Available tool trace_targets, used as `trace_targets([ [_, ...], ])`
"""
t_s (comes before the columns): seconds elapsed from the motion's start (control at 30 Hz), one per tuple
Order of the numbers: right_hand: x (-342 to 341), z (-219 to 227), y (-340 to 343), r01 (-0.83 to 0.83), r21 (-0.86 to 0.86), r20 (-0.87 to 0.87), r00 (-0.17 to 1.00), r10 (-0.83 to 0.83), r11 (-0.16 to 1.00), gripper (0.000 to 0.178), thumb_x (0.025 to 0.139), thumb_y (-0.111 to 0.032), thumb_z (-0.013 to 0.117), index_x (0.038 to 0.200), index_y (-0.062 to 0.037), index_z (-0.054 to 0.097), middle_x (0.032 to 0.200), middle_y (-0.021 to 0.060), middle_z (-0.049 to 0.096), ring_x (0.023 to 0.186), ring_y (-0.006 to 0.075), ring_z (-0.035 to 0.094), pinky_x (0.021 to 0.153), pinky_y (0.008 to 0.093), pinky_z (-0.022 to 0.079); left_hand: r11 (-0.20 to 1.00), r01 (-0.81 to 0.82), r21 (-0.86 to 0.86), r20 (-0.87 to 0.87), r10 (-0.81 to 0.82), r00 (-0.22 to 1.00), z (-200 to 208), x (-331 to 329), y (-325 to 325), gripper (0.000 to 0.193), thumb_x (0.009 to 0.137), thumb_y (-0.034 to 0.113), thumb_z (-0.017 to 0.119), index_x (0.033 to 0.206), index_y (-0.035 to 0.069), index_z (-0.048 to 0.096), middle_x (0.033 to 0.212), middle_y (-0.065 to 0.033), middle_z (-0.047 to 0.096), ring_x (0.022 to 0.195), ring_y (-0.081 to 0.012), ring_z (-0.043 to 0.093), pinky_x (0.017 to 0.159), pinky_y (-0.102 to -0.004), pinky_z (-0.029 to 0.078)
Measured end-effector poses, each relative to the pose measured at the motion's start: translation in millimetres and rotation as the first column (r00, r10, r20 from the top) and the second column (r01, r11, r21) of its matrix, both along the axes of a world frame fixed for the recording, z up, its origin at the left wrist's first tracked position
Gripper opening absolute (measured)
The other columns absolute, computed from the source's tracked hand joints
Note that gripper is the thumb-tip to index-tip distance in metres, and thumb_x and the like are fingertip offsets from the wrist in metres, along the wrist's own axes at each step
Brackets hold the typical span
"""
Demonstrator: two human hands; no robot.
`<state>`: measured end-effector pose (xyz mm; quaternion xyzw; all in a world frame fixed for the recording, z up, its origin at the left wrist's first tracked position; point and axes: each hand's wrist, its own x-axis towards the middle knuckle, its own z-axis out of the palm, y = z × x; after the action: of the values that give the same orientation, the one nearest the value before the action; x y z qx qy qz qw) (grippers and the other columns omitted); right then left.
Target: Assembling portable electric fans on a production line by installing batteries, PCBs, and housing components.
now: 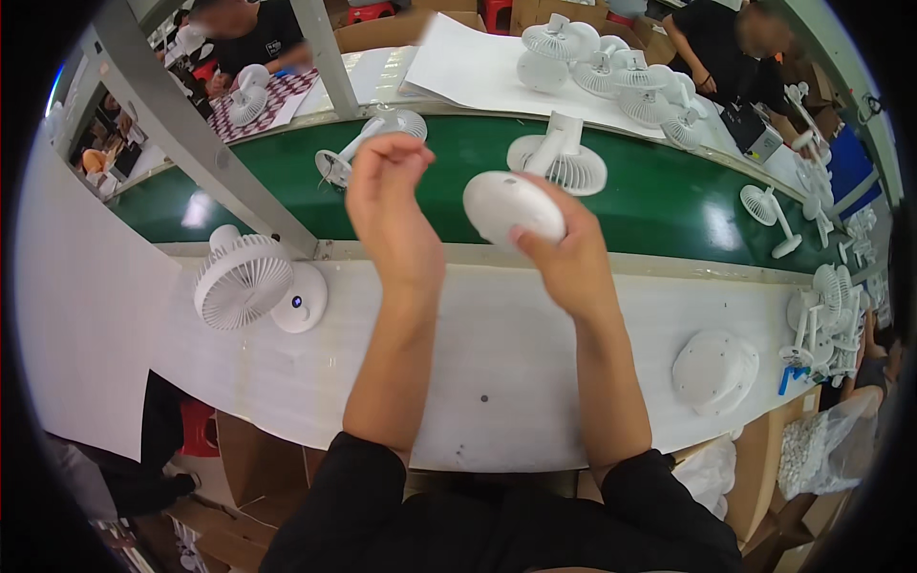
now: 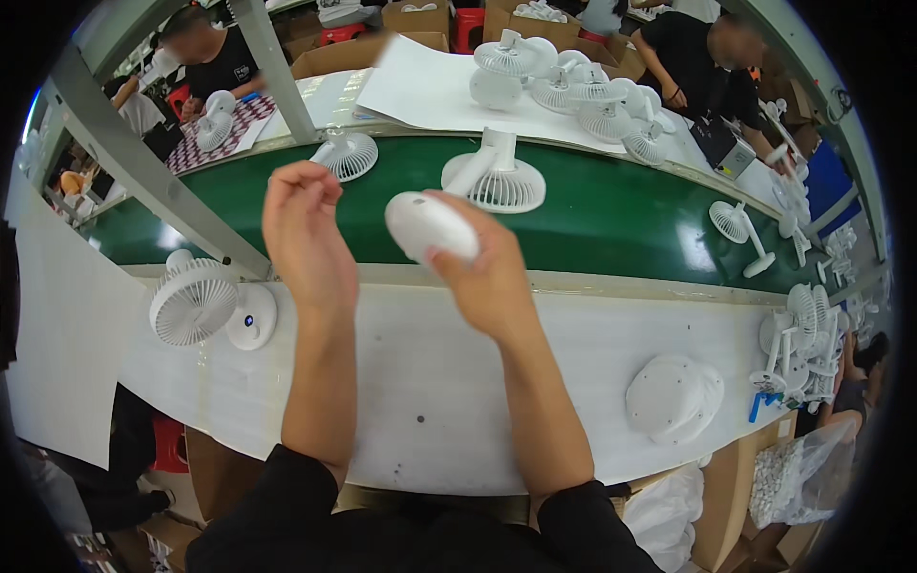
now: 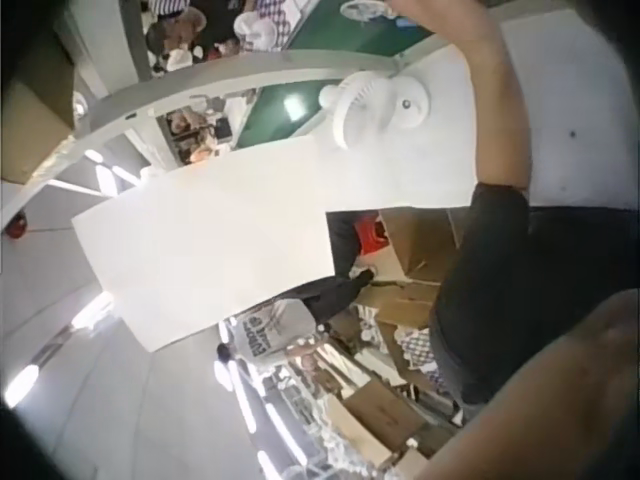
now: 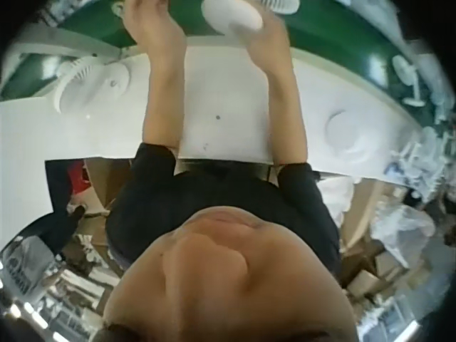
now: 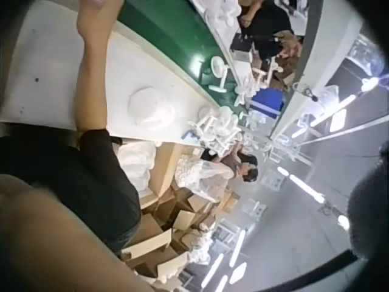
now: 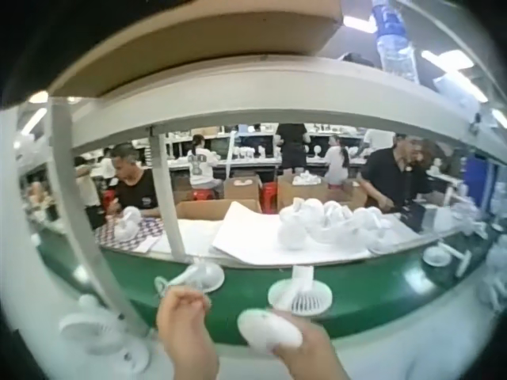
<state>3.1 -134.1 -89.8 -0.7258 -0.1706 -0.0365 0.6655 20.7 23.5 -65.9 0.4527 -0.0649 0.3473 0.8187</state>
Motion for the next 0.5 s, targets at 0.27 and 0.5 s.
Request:
trace_targets([
  [0.27,51,-60,-42,0.239,-0.179,-0.095,0.961,-0.259,0.954,0.047,0.078,0.005,0.062,0.124,-0.0041,0.063,0.114,0.0114,0.067,0.1,0.0239,0.061,0.09,0.0318,0.049,0.983,0.065,-0.169,0.003,-0.066,0.998,-3,5,60,0.012,0.089,0.001,0.044,0.093,0.002,0.055,0.08,-0.0061,0.053,0.074,-0.0119,0.048,0.069,-0.0215,0.04],
  [0.5,55,-82,-103,0.343,-0.294,0.021,0.935,-0.353,0.892,0.049,0.076,0.006,0.061,0.124,-0.0053,0.064,0.114,0.0127,0.067,0.101,0.027,0.061,0.092,0.0336,0.048,0.984,0.131,-0.123,0.002,-0.131,0.991,18,-15,45,0.013,0.088,0.0,0.044,0.094,0.0,0.056,0.08,-0.0072,0.054,0.073,-0.0116,0.048,0.066,-0.0211,0.041],
])
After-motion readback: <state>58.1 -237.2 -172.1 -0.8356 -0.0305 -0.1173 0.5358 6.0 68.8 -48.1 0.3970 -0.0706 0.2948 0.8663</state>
